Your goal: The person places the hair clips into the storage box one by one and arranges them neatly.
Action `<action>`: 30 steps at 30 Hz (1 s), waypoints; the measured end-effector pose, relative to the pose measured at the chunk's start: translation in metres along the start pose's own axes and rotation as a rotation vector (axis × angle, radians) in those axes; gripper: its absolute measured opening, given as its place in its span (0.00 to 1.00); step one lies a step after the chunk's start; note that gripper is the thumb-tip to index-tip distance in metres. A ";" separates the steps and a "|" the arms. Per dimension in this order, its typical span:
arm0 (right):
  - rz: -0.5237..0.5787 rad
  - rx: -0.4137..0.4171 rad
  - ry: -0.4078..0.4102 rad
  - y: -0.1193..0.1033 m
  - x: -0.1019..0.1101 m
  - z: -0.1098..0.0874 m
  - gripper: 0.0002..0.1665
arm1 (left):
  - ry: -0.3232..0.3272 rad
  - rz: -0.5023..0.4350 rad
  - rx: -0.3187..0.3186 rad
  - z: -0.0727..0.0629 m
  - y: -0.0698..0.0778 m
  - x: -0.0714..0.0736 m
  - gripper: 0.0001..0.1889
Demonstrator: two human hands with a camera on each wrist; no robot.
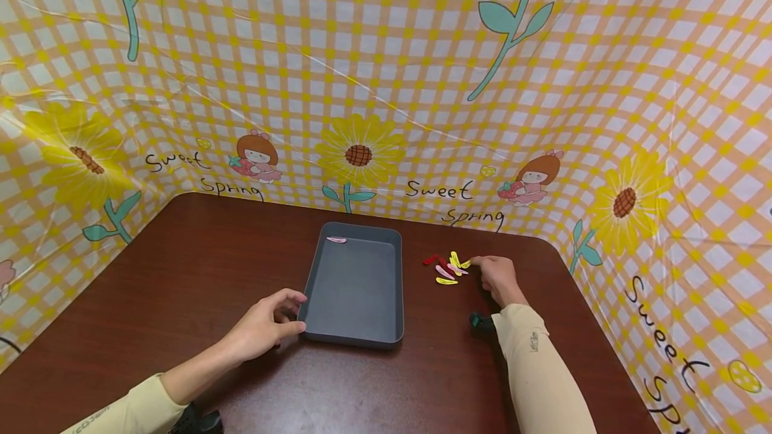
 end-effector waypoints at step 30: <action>-0.095 0.027 -0.135 -0.001 -0.007 0.001 0.30 | -0.018 -0.023 -0.005 -0.001 0.001 -0.001 0.22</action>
Point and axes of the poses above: each hand's wrist, its own z-axis towards the middle knuckle, its own x-axis out of the back of the hand, y = z × x, the point moved 10 cm from there along z, towards the middle knuckle, and after that the axes turned 1 degree about x, right-handed, at the moved point
